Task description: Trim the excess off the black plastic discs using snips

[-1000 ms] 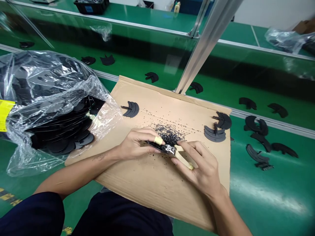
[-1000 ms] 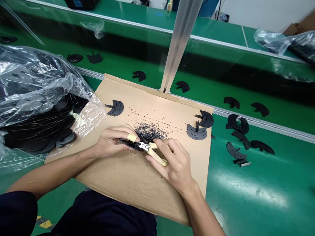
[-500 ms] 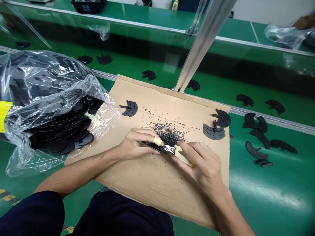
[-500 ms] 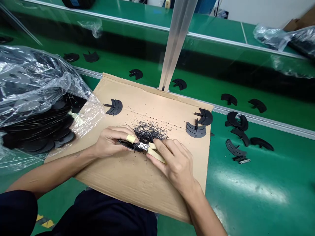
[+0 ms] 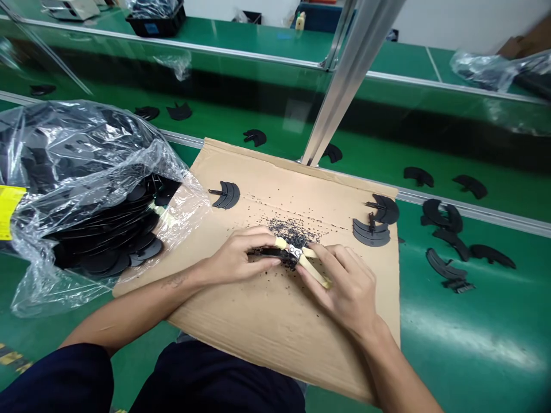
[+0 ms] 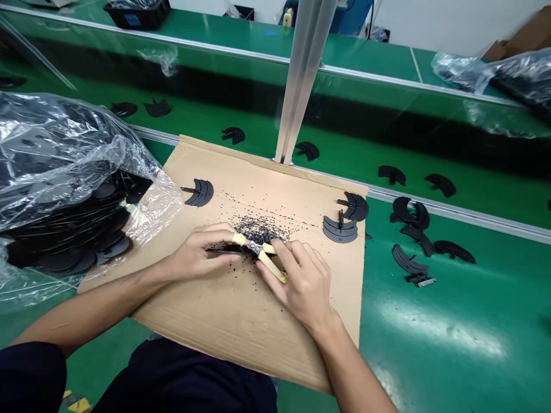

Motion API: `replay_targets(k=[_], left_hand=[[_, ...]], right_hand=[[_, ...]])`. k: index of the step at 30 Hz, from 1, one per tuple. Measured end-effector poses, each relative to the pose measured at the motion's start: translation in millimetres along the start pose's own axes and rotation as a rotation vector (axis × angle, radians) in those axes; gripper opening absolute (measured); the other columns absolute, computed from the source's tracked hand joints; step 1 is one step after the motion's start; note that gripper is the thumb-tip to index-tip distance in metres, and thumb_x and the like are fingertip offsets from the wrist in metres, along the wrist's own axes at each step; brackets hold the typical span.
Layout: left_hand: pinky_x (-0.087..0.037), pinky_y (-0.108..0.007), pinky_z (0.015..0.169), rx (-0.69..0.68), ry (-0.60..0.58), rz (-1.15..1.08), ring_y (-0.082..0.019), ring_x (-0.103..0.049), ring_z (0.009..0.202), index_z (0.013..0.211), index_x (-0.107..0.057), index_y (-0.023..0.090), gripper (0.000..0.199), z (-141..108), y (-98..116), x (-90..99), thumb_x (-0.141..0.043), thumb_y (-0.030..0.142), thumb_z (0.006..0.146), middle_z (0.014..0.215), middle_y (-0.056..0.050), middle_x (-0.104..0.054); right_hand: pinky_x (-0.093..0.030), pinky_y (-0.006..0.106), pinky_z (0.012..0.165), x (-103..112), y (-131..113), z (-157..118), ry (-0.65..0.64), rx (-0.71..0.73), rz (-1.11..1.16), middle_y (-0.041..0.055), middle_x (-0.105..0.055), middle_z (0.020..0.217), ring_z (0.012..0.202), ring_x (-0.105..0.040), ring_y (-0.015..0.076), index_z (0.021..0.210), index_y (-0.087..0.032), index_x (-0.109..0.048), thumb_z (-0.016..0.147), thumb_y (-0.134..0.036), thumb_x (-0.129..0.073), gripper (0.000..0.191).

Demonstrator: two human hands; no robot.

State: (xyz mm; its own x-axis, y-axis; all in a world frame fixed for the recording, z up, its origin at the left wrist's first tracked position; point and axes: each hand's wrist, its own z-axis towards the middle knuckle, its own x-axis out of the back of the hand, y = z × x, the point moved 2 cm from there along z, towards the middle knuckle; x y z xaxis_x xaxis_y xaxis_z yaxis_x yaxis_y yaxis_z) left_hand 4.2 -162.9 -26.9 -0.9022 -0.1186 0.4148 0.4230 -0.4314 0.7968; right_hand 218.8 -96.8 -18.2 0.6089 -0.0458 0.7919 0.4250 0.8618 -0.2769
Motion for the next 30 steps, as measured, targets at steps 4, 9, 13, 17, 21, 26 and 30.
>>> replay_targets(k=[4, 9, 13, 17, 21, 26, 30], left_hand=[[-0.058, -0.032, 0.080, 0.012, 0.054, 0.020, -0.017, -0.069, 0.090, 0.113, -0.070, 0.015, 0.026, -1, -3, 2.6, -0.072, 0.021, 0.088, 0.099, -0.009, -0.073], [-0.058, -0.035, 0.085, -0.024, 0.097, -0.045, -0.018, -0.068, 0.095, 0.104, -0.072, 0.017, 0.018, -1, -5, 3.2, -0.074, 0.022, 0.087, 0.098, -0.008, -0.074], [-0.057, -0.037, 0.087, -0.025, 0.100, -0.057, -0.018, -0.068, 0.095, 0.103, -0.073, 0.018, 0.015, -1, -5, 2.8, -0.072, 0.021, 0.088, 0.099, -0.008, -0.074], [-0.059, -0.035, 0.085, 0.000, 0.106, -0.108, -0.018, -0.069, 0.095, 0.103, -0.073, 0.016, 0.017, -2, -5, 3.3, -0.073, 0.018, 0.087, 0.099, -0.008, -0.074], [-0.060, -0.036, 0.091, 0.097, 0.132, -0.196, -0.018, -0.070, 0.098, 0.103, -0.069, 0.016, 0.021, -4, -7, 2.2, -0.074, 0.014, 0.083, 0.101, -0.008, -0.074], [-0.063, -0.031, 0.088, 0.185, 0.115, -0.440, -0.016, -0.072, 0.097, 0.099, -0.061, 0.017, 0.018, -7, -6, -5.1, -0.069, 0.010, 0.085, 0.103, -0.007, -0.071], [-0.062, -0.030, 0.080, 0.074, 0.048, -0.323, -0.016, -0.070, 0.091, 0.100, -0.061, 0.016, 0.017, -8, -2, -11.1, -0.068, 0.011, 0.086, 0.096, -0.006, -0.069]], right_hand=[[-0.049, 0.033, 0.065, 1, 4, -1, 0.040, -0.061, 0.094, 0.0061, -0.065, 0.086, 0.074, -0.060, 0.0190, 0.117, -0.019, -0.062, 0.091, -0.031, -0.068, 0.030], [-0.052, 0.034, 0.066, 2, 4, 0, 0.037, -0.073, 0.221, 0.0072, -0.067, 0.093, 0.079, -0.063, 0.0202, 0.121, -0.021, -0.062, 0.089, -0.029, -0.070, 0.034], [-0.053, 0.036, 0.067, 3, 0, 0, 0.012, -0.084, 0.252, 0.0072, -0.066, 0.095, 0.081, -0.063, 0.0206, 0.122, -0.022, -0.062, 0.088, -0.029, -0.071, 0.035], [-0.053, 0.037, 0.069, 3, -1, 1, 0.003, -0.098, 0.276, 0.0070, -0.065, 0.095, 0.081, -0.063, 0.0207, 0.122, -0.022, -0.061, 0.088, -0.027, -0.071, 0.037], [-0.052, 0.037, 0.070, 5, -2, 3, -0.001, -0.145, 0.386, 0.0068, -0.066, 0.097, 0.083, -0.062, 0.0208, 0.121, -0.023, -0.062, 0.088, -0.026, -0.070, 0.034], [-0.054, 0.036, 0.072, 4, -9, 5, -0.017, -0.241, 0.586, 0.0065, -0.064, 0.101, 0.089, -0.063, 0.0221, 0.112, -0.024, -0.061, 0.084, -0.030, -0.074, 0.032], [-0.053, 0.032, 0.066, 0, -16, 1, 0.029, -0.181, 0.591, 0.0045, -0.064, 0.090, 0.079, -0.063, 0.0182, 0.109, -0.023, -0.060, 0.086, -0.014, -0.065, 0.026]])
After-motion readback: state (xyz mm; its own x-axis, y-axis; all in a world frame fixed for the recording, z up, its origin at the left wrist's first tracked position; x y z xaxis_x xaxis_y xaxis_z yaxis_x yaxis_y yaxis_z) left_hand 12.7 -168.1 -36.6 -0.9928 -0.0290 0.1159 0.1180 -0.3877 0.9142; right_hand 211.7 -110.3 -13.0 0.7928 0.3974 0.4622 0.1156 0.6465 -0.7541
